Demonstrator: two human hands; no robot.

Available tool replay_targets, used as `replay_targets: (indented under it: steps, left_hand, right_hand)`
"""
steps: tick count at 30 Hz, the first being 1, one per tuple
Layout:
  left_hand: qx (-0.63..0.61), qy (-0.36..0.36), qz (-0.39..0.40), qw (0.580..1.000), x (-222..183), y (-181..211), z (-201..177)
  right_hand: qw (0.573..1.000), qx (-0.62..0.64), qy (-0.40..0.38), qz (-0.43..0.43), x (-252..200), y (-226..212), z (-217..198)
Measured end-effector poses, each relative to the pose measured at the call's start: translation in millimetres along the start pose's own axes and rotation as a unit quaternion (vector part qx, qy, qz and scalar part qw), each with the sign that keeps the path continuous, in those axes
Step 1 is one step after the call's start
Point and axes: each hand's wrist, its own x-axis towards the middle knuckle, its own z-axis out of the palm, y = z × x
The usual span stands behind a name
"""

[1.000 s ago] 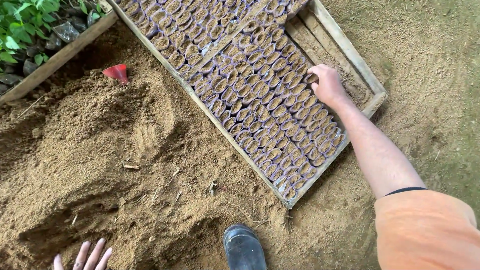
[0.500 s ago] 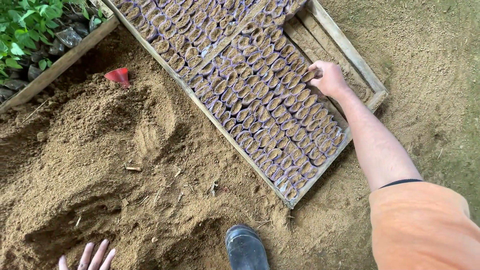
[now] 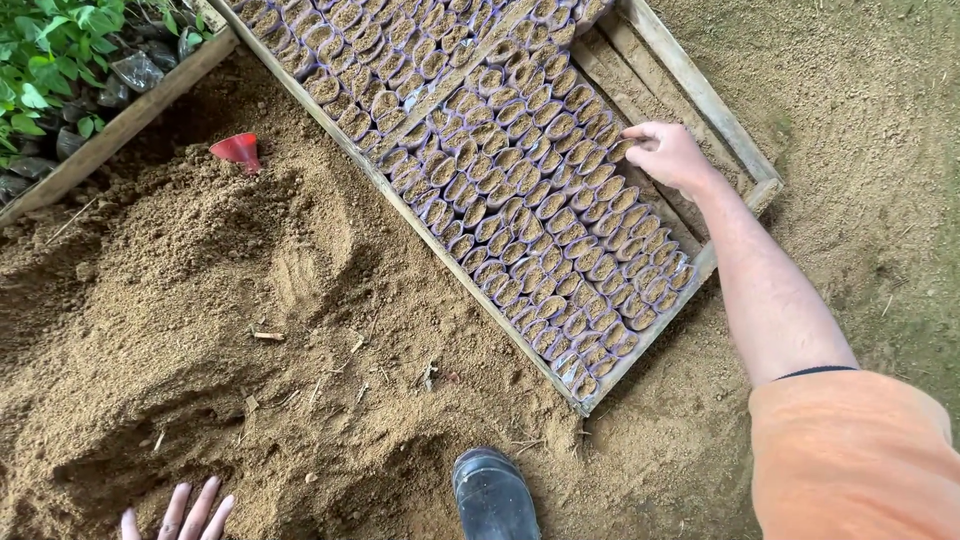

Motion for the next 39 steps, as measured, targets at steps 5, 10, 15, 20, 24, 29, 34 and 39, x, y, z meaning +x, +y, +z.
replay_targets:
  steps: [5, 10, 15, 20, 24, 29, 34, 39]
  left_hand:
    - [-0.004, -0.022, 0.012, 1.0, 10, -5, -13]
    - [-0.185, -0.187, -0.029, 0.964, 4, 0, -13]
    - [-0.376, -0.467, -0.108, 0.793, 8, 1, -20]
    - [-0.347, -0.492, -0.116, 0.79, 7, 3, -18]
    - [-0.356, -0.494, -0.122, 0.783, 5, 2, -15]
    - [-0.352, -0.54, -0.128, 0.754, -2, 5, -6]
    - [-0.353, -0.582, -0.135, 0.72, 1, 2, -8]
    - [-0.352, -0.584, -0.13, 0.72, 4, 2, -9]
  right_hand:
    - [0.998, 0.044, 0.02, 0.035, -2, -4, 2]
    - [0.994, 0.076, 0.039, 0.067, 9, 9, 7]
    - [0.976, 0.179, 0.019, 0.118, 20, 10, 4]
    - [0.971, 0.194, -0.015, 0.137, 24, 8, -2]
    - [0.973, 0.183, -0.03, 0.137, 28, 10, -5]
    - [0.971, 0.193, -0.054, 0.132, 32, 13, -7]
    - [0.973, 0.188, -0.056, 0.122, 32, 14, -6]
    - [0.972, 0.185, -0.062, 0.128, 28, 9, -7]
